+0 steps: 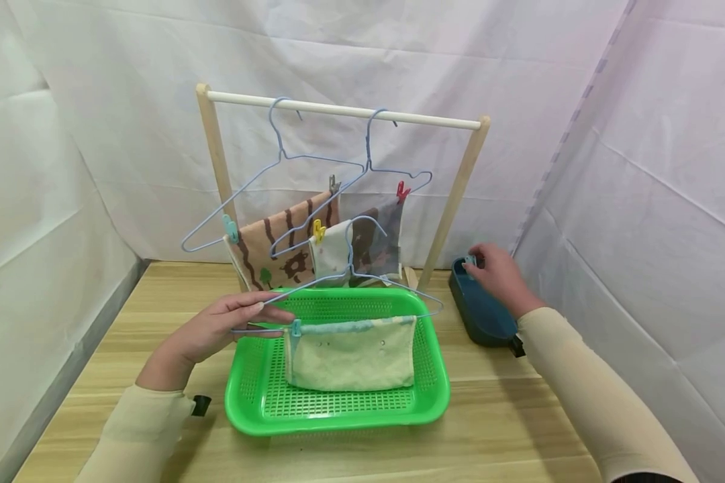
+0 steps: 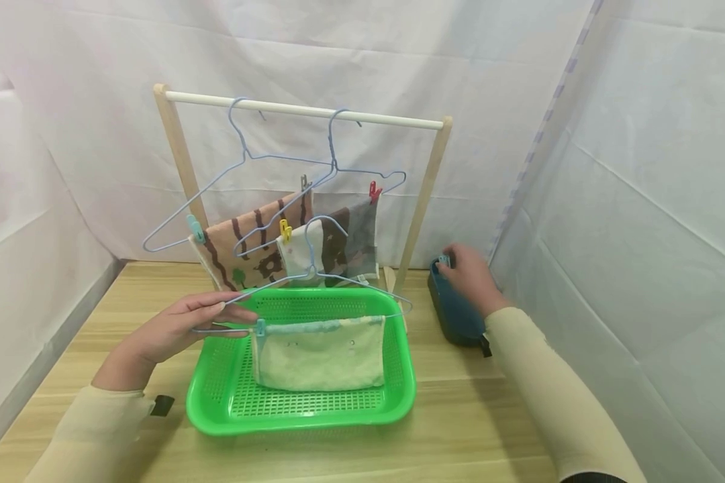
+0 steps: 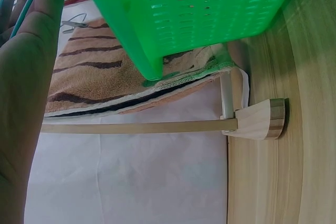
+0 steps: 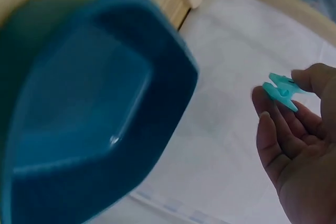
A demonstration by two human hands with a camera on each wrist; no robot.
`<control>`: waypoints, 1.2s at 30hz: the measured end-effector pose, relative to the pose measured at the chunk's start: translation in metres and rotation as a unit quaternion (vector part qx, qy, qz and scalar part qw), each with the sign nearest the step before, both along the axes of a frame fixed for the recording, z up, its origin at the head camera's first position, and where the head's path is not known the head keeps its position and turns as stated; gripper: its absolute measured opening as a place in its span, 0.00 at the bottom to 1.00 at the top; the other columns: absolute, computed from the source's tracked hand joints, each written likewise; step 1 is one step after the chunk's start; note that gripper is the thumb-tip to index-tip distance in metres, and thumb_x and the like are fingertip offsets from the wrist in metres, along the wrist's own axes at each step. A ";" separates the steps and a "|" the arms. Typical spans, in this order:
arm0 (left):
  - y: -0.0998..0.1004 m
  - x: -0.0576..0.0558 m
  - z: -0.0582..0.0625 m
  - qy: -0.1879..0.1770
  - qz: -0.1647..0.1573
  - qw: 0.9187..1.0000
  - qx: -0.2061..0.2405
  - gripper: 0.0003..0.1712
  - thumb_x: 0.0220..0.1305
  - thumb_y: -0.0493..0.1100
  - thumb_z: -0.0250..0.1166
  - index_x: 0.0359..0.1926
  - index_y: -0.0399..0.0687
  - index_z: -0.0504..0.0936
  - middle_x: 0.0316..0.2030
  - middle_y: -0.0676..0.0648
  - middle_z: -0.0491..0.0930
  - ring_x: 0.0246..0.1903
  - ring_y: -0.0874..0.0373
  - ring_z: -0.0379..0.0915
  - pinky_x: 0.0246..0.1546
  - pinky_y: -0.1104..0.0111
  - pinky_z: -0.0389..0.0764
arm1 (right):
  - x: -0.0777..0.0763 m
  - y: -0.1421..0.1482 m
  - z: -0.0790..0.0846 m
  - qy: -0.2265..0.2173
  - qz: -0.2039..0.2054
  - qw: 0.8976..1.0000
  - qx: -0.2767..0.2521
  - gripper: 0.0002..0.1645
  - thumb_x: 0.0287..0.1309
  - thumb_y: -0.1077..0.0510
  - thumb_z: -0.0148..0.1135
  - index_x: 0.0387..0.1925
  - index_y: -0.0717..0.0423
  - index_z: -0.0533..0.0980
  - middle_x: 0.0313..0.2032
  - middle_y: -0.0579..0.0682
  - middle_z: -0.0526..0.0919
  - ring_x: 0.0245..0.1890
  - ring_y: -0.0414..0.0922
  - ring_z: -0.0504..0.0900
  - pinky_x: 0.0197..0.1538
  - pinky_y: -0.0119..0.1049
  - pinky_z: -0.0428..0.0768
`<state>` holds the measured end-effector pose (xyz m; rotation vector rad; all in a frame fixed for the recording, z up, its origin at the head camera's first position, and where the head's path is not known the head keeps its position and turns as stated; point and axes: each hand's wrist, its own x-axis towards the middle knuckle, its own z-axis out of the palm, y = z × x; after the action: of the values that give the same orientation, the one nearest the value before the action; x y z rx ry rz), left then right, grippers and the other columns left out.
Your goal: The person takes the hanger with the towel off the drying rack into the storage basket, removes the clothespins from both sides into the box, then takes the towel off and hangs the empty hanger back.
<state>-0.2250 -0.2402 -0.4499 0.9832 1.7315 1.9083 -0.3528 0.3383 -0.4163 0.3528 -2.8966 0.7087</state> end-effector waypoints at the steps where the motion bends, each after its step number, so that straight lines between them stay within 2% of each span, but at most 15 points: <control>1: 0.000 0.000 0.000 -0.001 -0.001 1.000 0.000 0.29 0.90 0.32 0.39 0.81 0.46 0.73 0.67 0.38 0.84 0.69 0.42 0.81 0.67 0.50 0.84 | -0.003 0.001 0.000 -0.007 0.004 1.000 0.012 0.24 0.80 0.57 0.67 0.67 0.69 0.78 0.55 0.67 0.83 0.52 0.62 0.82 0.54 0.63 0.83; 5: 0.000 0.000 0.000 -0.003 -0.003 1.000 0.003 0.29 0.90 0.32 0.39 0.81 0.46 0.73 0.67 0.39 0.84 0.68 0.41 0.81 0.67 0.50 0.84 | -0.014 0.005 0.000 -0.030 0.013 0.998 0.048 0.25 0.80 0.57 0.67 0.67 0.70 0.77 0.55 0.67 0.83 0.52 0.62 0.83 0.54 0.63 0.83; 10: 0.000 0.000 0.000 -0.002 -0.004 1.000 0.002 0.29 0.90 0.32 0.39 0.81 0.44 0.72 0.67 0.38 0.84 0.68 0.39 0.80 0.67 0.50 0.84 | -0.031 0.013 -0.005 -0.045 0.021 0.993 0.107 0.22 0.79 0.57 0.67 0.62 0.70 0.78 0.51 0.67 0.84 0.49 0.62 0.84 0.50 0.61 0.84; 15: 0.001 0.000 -0.001 0.001 0.001 1.000 -0.005 0.28 0.91 0.33 0.40 0.82 0.44 0.71 0.67 0.38 0.84 0.69 0.44 0.81 0.67 0.50 0.85 | -0.046 0.020 -0.010 -0.066 0.029 0.986 0.152 0.21 0.76 0.60 0.68 0.60 0.73 0.77 0.55 0.72 0.84 0.55 0.68 0.84 0.57 0.65 0.83; 19: 0.001 0.000 -0.002 0.001 0.000 1.000 -0.004 0.28 0.91 0.33 0.39 0.81 0.44 0.72 0.67 0.38 0.84 0.69 0.45 0.81 0.67 0.50 0.85 | -0.055 0.023 -0.013 -0.085 0.032 0.981 0.169 0.23 0.75 0.62 0.69 0.61 0.75 0.77 0.57 0.73 0.84 0.57 0.70 0.83 0.60 0.66 0.83; 25: 0.001 -0.002 -0.002 0.005 -0.004 1.000 -0.001 0.29 0.91 0.33 0.39 0.81 0.45 0.72 0.67 0.38 0.84 0.69 0.46 0.80 0.67 0.51 0.85 | -0.065 0.022 -0.022 -0.096 0.051 0.974 0.198 0.23 0.71 0.62 0.73 0.58 0.75 0.78 0.55 0.72 0.85 0.55 0.69 0.84 0.58 0.64 0.84; 33: 0.002 0.000 0.001 -0.001 0.003 1.000 -0.006 0.28 0.91 0.33 0.39 0.81 0.45 0.73 0.67 0.39 0.84 0.70 0.47 0.80 0.66 0.50 0.85 | -0.075 0.023 -0.041 -0.083 0.063 0.974 0.202 0.20 0.68 0.66 0.72 0.55 0.76 0.79 0.52 0.72 0.86 0.53 0.69 0.85 0.57 0.64 0.85; 36: 0.001 0.001 0.001 0.000 0.005 1.000 -0.007 0.28 0.91 0.33 0.39 0.81 0.45 0.72 0.67 0.39 0.84 0.70 0.47 0.80 0.66 0.50 0.85 | -0.081 0.022 -0.047 -0.088 0.070 0.972 0.206 0.21 0.67 0.68 0.72 0.56 0.77 0.80 0.54 0.73 0.85 0.56 0.70 0.85 0.60 0.64 0.84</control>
<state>-0.2242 -0.2395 -0.4489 0.9710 1.7499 1.9001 -0.4334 0.3606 -0.4636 0.5697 -3.2041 0.1498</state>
